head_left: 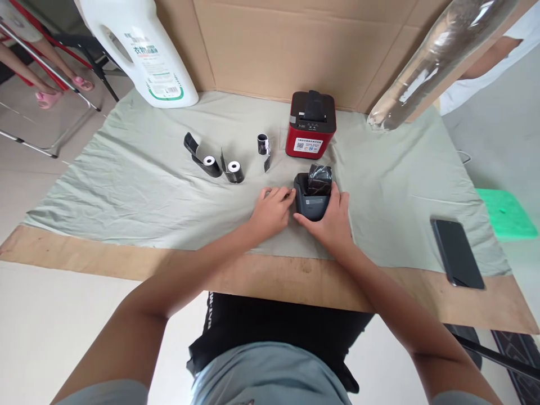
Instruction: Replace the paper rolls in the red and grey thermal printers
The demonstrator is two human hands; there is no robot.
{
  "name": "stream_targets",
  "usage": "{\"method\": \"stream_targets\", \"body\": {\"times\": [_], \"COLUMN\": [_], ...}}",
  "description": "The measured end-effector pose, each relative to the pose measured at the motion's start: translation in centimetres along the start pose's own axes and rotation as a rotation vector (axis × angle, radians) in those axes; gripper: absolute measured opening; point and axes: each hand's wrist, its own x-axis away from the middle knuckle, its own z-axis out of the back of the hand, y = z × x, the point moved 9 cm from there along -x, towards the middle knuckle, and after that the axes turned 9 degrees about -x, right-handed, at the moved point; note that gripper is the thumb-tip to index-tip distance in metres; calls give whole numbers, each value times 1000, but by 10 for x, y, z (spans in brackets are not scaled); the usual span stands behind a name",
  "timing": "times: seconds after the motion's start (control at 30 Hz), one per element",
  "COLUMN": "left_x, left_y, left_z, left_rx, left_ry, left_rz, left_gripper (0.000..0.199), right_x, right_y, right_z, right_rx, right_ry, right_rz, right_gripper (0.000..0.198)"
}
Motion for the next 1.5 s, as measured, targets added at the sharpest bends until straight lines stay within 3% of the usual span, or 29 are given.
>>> {"method": "stream_targets", "body": {"times": [0.17, 0.27, 0.43, 0.6, 0.77, 0.93, 1.07, 1.17, 1.3, 1.5], "left_x": [2, 2, 8, 14, 14, 13, 14, 15, 15, 13], "left_y": [-8, 6, 28, 34, 33, 29, 28, 28, 26, 15], "left_z": [16, 20, 20, 22, 21, 16, 19, 24, 26, 29], "left_rx": [114, 162, 244, 296, 310, 306, 316, 338, 365, 414], "left_ry": [158, 160, 152, 190, 174, 119, 137, 182, 214, 265], "left_rz": [81, -38, -305, -426, -428, -400, -413, -427, -423, -357], "left_gripper": [48, 57, 83, 91, 92, 92, 92, 92, 91, 85], "right_x": [1, 1, -7, -36, -84, -111, -109, -103, -94, -94], "right_y": [1, 8, 15, 18, 4, -26, -42, -44, -44, -53], "right_z": [16, 25, 31, 28, 33, 44, 32, 17, 5, 7], "right_rx": [-118, -219, -429, -476, -354, -92, 188, 358, 488, 554], "right_ry": [111, 175, 190, 41, -132, -296, -431, -486, -487, -484], "right_rz": [79, 64, 83, 102, 47, 23, 90, 134, 152, 222], "right_gripper": [72, 56, 57, 70, 65, 36, 24, 27, 37, 26]}}
